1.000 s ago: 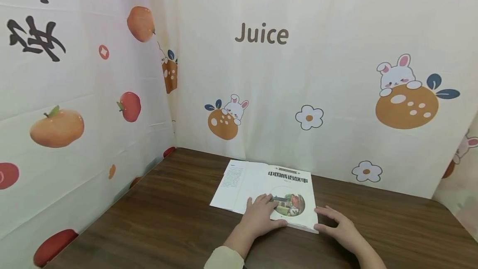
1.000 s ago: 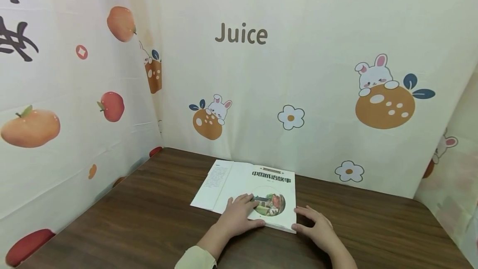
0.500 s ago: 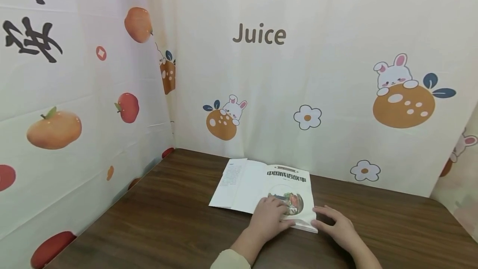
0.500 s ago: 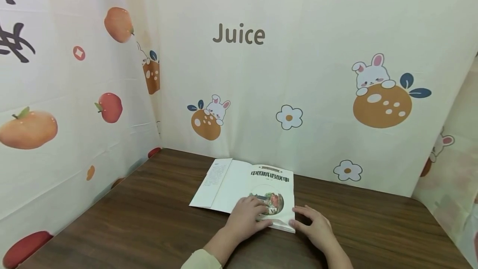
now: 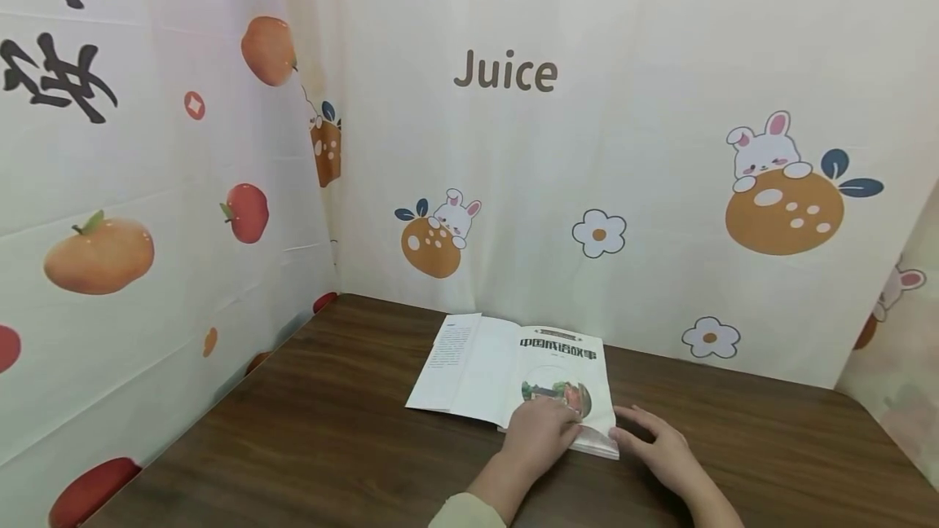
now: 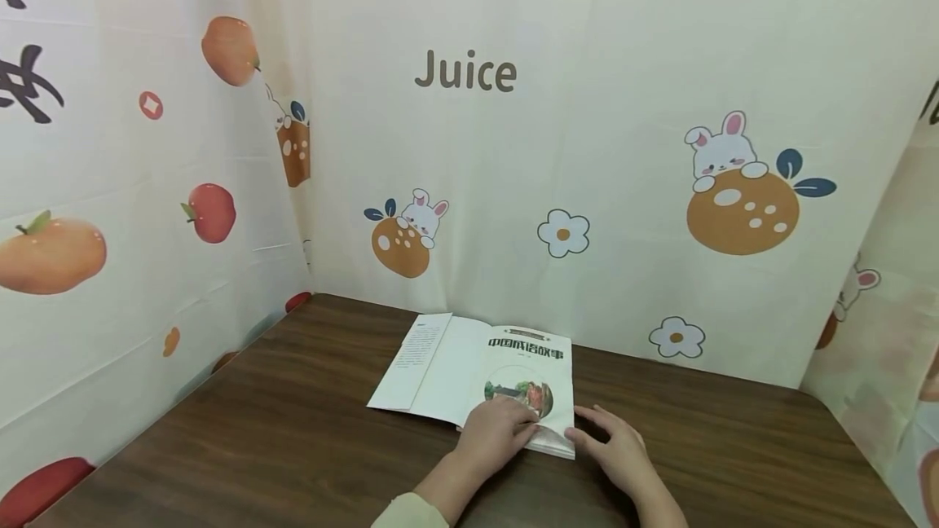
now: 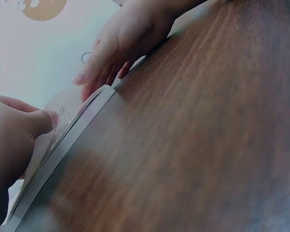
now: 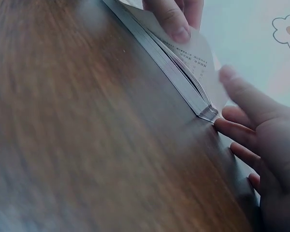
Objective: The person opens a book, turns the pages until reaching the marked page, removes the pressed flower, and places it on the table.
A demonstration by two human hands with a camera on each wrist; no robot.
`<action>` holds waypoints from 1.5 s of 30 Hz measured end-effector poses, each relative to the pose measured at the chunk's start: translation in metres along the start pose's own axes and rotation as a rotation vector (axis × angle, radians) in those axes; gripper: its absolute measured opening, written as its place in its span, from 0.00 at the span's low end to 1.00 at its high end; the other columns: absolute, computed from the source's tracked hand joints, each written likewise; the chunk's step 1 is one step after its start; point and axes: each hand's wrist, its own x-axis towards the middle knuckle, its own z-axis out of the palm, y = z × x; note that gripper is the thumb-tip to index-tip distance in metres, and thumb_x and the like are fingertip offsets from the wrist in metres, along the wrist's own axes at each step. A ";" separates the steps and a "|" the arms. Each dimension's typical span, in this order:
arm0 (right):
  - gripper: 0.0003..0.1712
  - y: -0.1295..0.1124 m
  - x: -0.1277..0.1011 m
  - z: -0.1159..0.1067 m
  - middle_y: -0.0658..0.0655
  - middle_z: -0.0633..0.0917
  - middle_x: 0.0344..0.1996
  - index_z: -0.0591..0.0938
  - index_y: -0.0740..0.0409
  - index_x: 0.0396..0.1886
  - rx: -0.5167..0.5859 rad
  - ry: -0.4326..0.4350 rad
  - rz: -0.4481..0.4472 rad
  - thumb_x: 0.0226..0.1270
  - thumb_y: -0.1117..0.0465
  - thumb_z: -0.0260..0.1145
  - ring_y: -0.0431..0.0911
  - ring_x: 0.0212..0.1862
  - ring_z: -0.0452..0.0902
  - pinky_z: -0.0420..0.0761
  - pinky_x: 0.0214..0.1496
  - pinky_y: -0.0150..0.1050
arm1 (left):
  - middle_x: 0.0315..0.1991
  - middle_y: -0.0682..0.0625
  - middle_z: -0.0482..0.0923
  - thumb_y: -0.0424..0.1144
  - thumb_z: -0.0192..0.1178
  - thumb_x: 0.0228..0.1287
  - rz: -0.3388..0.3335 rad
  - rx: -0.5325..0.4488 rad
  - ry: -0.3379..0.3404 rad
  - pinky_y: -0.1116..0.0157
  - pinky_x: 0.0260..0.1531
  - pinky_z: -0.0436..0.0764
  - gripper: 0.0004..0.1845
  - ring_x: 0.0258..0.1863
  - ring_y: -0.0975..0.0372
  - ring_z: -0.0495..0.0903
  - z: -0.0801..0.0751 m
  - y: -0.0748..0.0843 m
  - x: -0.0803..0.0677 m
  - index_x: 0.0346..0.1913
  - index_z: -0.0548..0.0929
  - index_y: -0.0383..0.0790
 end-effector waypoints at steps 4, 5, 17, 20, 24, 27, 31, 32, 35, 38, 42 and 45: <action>0.32 -0.001 0.000 -0.001 0.71 0.63 0.64 0.75 0.60 0.59 0.069 -0.008 0.031 0.69 0.41 0.50 0.69 0.64 0.54 0.55 0.59 0.67 | 0.33 0.67 0.82 0.49 0.62 0.57 -0.023 -0.044 0.056 0.75 0.37 0.75 0.04 0.36 0.75 0.78 0.002 0.000 0.001 0.35 0.86 0.60; 0.32 -0.001 0.000 -0.001 0.71 0.63 0.64 0.75 0.61 0.59 0.080 -0.005 0.033 0.70 0.41 0.47 0.68 0.65 0.54 0.55 0.59 0.66 | 0.33 0.67 0.82 0.49 0.62 0.57 -0.026 -0.051 0.066 0.75 0.36 0.75 0.04 0.35 0.76 0.78 0.002 0.000 0.001 0.34 0.86 0.60; 0.33 0.002 0.000 0.000 0.71 0.68 0.61 0.77 0.54 0.56 0.002 0.010 -0.052 0.53 0.44 0.68 0.69 0.63 0.58 0.57 0.56 0.69 | 0.31 0.67 0.82 0.48 0.62 0.58 -0.074 -0.072 0.252 0.77 0.32 0.74 0.04 0.31 0.75 0.78 0.002 -0.001 0.004 0.31 0.86 0.58; 0.29 0.001 0.000 0.000 0.67 0.72 0.58 0.80 0.53 0.53 0.009 0.028 -0.096 0.53 0.45 0.69 0.66 0.63 0.60 0.57 0.56 0.69 | 0.31 0.68 0.82 0.49 0.63 0.57 -0.068 -0.072 0.267 0.79 0.31 0.74 0.04 0.31 0.76 0.77 0.001 -0.001 0.003 0.30 0.86 0.58; 0.25 0.000 0.000 0.000 0.62 0.76 0.56 0.82 0.52 0.50 -0.004 0.044 -0.146 0.54 0.47 0.68 0.63 0.63 0.61 0.57 0.55 0.69 | 0.29 0.68 0.82 0.51 0.64 0.55 -0.035 -0.035 0.318 0.80 0.31 0.74 0.04 0.30 0.76 0.77 -0.001 -0.001 0.003 0.29 0.86 0.59; 0.24 0.001 0.000 0.000 0.62 0.76 0.56 0.82 0.51 0.50 -0.010 0.037 -0.154 0.55 0.47 0.67 0.64 0.63 0.60 0.56 0.56 0.69 | 0.28 0.67 0.82 0.51 0.65 0.53 -0.002 -0.014 0.381 0.80 0.30 0.74 0.05 0.28 0.76 0.78 -0.003 -0.004 0.002 0.28 0.86 0.58; 0.20 0.001 0.000 0.001 0.59 0.76 0.56 0.83 0.51 0.48 -0.002 0.017 -0.149 0.57 0.48 0.66 0.63 0.64 0.59 0.55 0.56 0.69 | 0.26 0.66 0.82 0.50 0.67 0.52 0.013 -0.030 0.466 0.80 0.27 0.74 0.05 0.26 0.75 0.78 -0.003 -0.010 0.002 0.28 0.86 0.55; 0.20 0.001 0.000 0.001 0.59 0.76 0.56 0.84 0.51 0.47 -0.001 0.010 -0.143 0.58 0.48 0.65 0.63 0.65 0.58 0.54 0.57 0.69 | 0.26 0.66 0.82 0.49 0.67 0.52 0.012 -0.041 0.483 0.80 0.26 0.73 0.05 0.26 0.75 0.78 -0.003 -0.011 0.003 0.28 0.86 0.55; 0.20 0.000 0.001 0.001 0.58 0.76 0.57 0.84 0.50 0.47 -0.018 0.002 -0.122 0.58 0.46 0.65 0.63 0.65 0.58 0.53 0.57 0.70 | 0.26 0.65 0.82 0.46 0.68 0.51 0.012 -0.076 0.534 0.80 0.25 0.73 0.04 0.25 0.75 0.78 -0.004 -0.013 0.003 0.28 0.86 0.53; 0.22 -0.002 0.001 0.002 0.58 0.77 0.56 0.84 0.50 0.46 -0.030 0.008 -0.106 0.55 0.44 0.67 0.63 0.64 0.58 0.54 0.57 0.69 | 0.26 0.64 0.82 0.43 0.68 0.50 0.020 -0.101 0.585 0.81 0.24 0.73 0.02 0.23 0.75 0.77 -0.005 -0.015 0.004 0.27 0.85 0.52; 0.22 -0.003 0.002 0.002 0.58 0.77 0.55 0.85 0.50 0.44 -0.024 0.014 -0.086 0.51 0.45 0.70 0.63 0.64 0.59 0.55 0.57 0.69 | 0.26 0.64 0.81 0.40 0.67 0.49 0.018 -0.118 0.641 0.81 0.24 0.72 0.02 0.23 0.74 0.76 -0.007 -0.018 0.004 0.26 0.84 0.51; 0.22 -0.003 0.002 0.003 0.58 0.77 0.56 0.84 0.49 0.44 -0.016 0.011 -0.070 0.50 0.45 0.70 0.63 0.65 0.58 0.54 0.57 0.69 | 0.25 0.62 0.81 0.39 0.64 0.50 0.017 -0.140 0.680 0.80 0.23 0.72 0.01 0.23 0.73 0.76 -0.008 -0.023 0.004 0.26 0.83 0.49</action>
